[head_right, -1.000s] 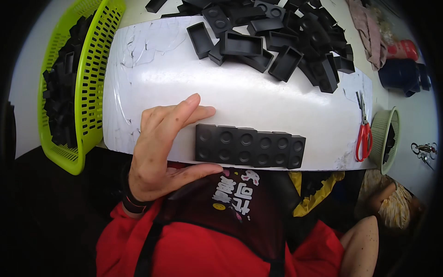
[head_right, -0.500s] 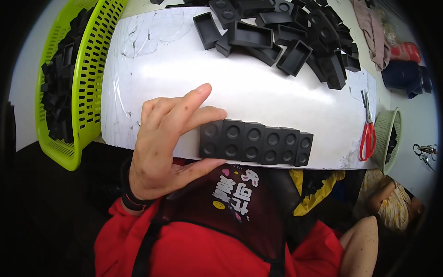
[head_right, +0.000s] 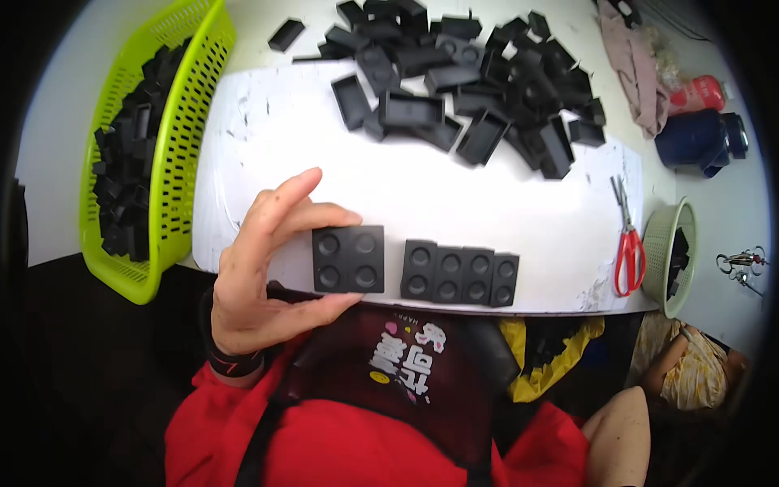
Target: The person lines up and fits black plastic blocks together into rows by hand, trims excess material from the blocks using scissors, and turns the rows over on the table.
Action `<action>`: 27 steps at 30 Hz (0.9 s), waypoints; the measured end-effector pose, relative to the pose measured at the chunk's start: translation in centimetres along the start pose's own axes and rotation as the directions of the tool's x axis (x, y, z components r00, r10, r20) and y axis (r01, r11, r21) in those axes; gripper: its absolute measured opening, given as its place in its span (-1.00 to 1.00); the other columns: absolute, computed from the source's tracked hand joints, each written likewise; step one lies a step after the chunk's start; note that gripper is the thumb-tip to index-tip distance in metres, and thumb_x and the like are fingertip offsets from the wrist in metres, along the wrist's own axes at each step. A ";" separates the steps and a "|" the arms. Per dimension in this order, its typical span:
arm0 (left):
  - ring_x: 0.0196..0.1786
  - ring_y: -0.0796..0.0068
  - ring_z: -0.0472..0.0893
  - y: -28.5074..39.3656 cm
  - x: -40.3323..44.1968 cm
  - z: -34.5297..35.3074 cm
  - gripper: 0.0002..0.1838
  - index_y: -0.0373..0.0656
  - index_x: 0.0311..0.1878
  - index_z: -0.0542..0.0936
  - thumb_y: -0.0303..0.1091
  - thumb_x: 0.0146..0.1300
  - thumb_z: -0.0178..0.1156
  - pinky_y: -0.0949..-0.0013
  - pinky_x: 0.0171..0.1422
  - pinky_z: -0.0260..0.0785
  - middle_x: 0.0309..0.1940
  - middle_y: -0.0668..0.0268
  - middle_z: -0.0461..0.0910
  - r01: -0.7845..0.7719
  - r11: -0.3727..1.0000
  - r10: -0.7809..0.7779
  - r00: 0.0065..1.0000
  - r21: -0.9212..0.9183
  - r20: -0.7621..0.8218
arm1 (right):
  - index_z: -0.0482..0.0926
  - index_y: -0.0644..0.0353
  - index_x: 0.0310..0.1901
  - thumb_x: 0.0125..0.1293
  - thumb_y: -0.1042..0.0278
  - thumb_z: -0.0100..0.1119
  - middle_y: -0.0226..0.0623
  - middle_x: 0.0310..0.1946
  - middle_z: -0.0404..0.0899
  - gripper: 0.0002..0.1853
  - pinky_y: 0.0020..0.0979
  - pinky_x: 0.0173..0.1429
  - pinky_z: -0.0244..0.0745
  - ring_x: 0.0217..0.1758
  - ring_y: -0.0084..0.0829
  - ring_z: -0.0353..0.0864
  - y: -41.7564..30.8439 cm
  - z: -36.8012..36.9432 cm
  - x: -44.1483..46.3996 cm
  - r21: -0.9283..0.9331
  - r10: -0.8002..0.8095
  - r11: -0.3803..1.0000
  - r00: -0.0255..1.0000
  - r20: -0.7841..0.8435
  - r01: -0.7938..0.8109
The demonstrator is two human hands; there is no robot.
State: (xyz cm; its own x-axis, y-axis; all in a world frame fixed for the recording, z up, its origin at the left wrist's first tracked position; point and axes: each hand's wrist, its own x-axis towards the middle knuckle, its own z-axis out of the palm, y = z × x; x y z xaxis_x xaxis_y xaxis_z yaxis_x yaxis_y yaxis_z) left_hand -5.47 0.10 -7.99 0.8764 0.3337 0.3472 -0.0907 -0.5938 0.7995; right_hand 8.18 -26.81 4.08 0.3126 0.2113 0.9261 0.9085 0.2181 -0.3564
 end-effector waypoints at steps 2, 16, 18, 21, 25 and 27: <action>-0.02 0.22 0.55 0.6 0.1 -0.1 -0.02 -0.45 0.43 0.28 -0.55 -0.12 0.53 0.26 0.13 0.41 -0.05 0.17 0.66 0.009 0.999 -0.010 1.000 -0.035 -0.027 | 0.34 0.22 0.26 0.32 -0.04 0.06 -0.21 0.18 0.46 -0.40 0.03 0.38 0.09 0.29 -0.13 0.36 0.3 0.1 0.2 0.008 -0.032 0.999 0.999 -0.030 0.032; -0.12 0.45 0.63 5.4 4.2 -3.9 0.13 -0.41 0.48 0.16 -0.42 -0.15 0.62 0.42 -0.11 0.35 -0.11 0.20 0.71 -0.140 0.973 0.161 0.981 0.183 -0.108 | 0.35 0.20 0.28 0.37 0.00 0.01 -0.24 0.20 0.49 -0.43 0.00 0.36 0.13 0.28 -0.14 0.39 3.6 1.4 2.5 0.101 -0.277 0.942 0.910 -0.308 0.321; -0.12 0.46 0.63 5.5 4.2 -3.9 0.14 -0.41 0.48 0.15 -0.42 -0.15 0.62 0.42 -0.11 0.35 -0.11 0.21 0.71 -0.141 0.971 0.163 0.981 0.192 -0.103 | 0.35 0.20 0.29 0.38 0.01 0.00 -0.24 0.20 0.49 -0.44 -0.01 0.36 0.14 0.27 -0.15 0.39 3.7 1.4 2.4 0.103 -0.271 0.943 0.909 -0.316 0.316; -0.12 0.48 0.63 5.8 4.1 -4.0 0.15 -0.40 0.49 0.14 -0.41 -0.15 0.63 0.43 -0.11 0.35 -0.11 0.22 0.71 -0.131 0.973 0.151 0.984 0.188 -0.099 | 0.35 0.20 0.29 0.39 0.02 -0.01 -0.25 0.20 0.50 -0.45 -0.01 0.35 0.15 0.27 -0.15 0.40 4.0 1.4 2.1 0.110 -0.255 0.946 0.909 -0.331 0.305; -0.12 0.50 0.63 6.0 4.1 -4.0 0.16 -0.40 0.49 0.14 -0.41 -0.18 0.65 0.45 -0.11 0.33 -0.11 0.23 0.71 -0.132 0.978 0.151 0.982 0.163 -0.112 | 0.36 0.19 0.30 0.41 0.03 -0.02 -0.25 0.21 0.50 -0.46 -0.02 0.35 0.16 0.26 -0.15 0.40 4.3 1.5 1.9 0.115 -0.245 0.947 0.905 -0.348 0.301; -0.12 0.51 0.63 6.2 4.1 -4.1 0.17 -0.40 0.49 0.14 -0.41 -0.18 0.65 0.45 -0.11 0.33 -0.11 0.23 0.71 -0.121 0.981 0.139 0.984 0.153 -0.113 | 0.36 0.19 0.30 0.42 0.03 -0.03 -0.26 0.21 0.51 -0.46 -0.03 0.35 0.16 0.26 -0.16 0.41 4.5 1.7 1.8 0.122 -0.238 0.947 0.904 -0.356 0.298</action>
State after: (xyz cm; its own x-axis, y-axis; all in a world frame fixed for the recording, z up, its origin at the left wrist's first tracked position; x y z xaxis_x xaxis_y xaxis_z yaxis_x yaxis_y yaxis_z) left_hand -4.41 0.79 0.46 0.7961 0.3282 0.5084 -0.1230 -0.7348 0.6670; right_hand 12.33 -23.84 3.93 0.1651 -0.2003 0.9657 0.9192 0.3861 -0.0771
